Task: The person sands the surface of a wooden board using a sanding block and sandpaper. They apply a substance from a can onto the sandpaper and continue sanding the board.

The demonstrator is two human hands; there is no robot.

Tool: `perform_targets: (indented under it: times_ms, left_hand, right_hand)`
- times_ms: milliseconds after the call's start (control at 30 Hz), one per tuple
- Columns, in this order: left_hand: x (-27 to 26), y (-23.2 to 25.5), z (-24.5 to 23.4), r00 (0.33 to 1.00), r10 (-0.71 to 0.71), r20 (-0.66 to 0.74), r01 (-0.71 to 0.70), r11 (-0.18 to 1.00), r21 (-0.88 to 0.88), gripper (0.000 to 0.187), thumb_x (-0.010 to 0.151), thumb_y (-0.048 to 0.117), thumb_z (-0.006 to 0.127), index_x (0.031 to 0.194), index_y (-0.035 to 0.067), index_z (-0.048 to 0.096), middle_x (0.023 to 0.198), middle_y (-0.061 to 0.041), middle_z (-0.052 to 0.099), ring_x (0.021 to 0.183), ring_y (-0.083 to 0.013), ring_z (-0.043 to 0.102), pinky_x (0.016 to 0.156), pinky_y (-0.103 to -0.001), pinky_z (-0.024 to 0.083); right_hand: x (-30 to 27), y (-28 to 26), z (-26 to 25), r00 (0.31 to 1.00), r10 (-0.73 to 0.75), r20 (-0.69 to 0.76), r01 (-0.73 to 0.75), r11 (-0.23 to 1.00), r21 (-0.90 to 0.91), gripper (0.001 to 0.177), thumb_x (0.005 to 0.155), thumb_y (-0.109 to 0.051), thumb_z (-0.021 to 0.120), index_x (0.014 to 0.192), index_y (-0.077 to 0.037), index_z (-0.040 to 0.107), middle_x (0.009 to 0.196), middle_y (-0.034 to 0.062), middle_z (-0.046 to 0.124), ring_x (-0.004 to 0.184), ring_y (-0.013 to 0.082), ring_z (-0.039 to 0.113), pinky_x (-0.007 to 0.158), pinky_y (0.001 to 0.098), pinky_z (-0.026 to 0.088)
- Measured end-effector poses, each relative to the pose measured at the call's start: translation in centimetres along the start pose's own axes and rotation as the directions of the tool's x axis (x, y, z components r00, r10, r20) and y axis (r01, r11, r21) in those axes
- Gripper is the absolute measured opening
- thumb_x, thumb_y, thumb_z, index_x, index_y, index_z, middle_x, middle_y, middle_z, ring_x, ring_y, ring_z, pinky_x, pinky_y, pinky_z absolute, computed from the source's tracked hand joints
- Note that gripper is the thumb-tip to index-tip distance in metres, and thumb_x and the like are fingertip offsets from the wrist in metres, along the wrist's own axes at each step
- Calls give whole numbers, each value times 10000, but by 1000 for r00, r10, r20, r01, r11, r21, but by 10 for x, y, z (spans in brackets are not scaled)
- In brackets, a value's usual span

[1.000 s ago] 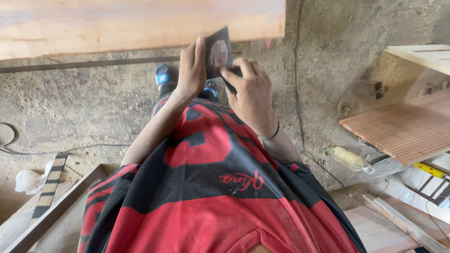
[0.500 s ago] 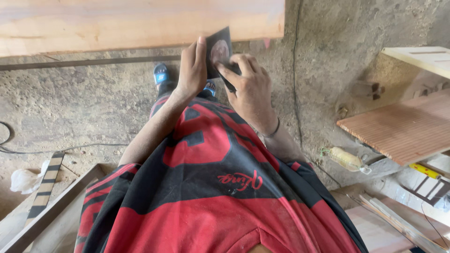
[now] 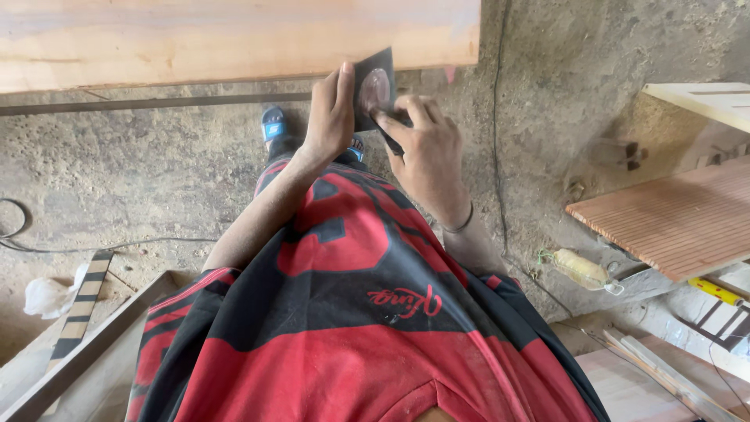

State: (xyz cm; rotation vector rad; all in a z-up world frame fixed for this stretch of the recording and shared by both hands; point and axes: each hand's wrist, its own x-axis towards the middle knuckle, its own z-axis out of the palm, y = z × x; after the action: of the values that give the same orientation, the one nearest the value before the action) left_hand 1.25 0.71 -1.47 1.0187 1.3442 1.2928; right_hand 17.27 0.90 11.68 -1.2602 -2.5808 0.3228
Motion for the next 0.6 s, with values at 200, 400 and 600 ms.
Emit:
perform_targets:
  times_ms: [200,400,600]
  left_hand:
    - [-3,2,1,1000,24,-9,-23,997,71,492,1159,300,378,925,-81,584,708,-169,550,651,-167,439,610,-367,418]
    - [-4,-2,4,1000,18,13,-18,1000,-13,495,1164,303,367,949,-69,615,715,-146,584,695,-143,483,617,-359,443]
    - [-4,-2,4,999,36,12,-36,999,-30,495,1152,306,367,934,-64,614,720,-144,615,671,-154,523,613,-358,457]
  right_hand:
    - [-7,6,10,999,13,-39,-15,998,-57,281,830,-110,806,1108,-140,778,1099,47,612,1078,237,619,802,376,540]
    - [-9,13,14,995,90,-42,-92,994,-60,374,803,-112,821,1174,-133,787,1128,59,626,1062,225,627,792,370,544]
    - [-10,7,8,983,181,10,-181,983,-39,386,837,-83,815,1211,-176,807,1098,31,644,1043,212,637,778,396,528]
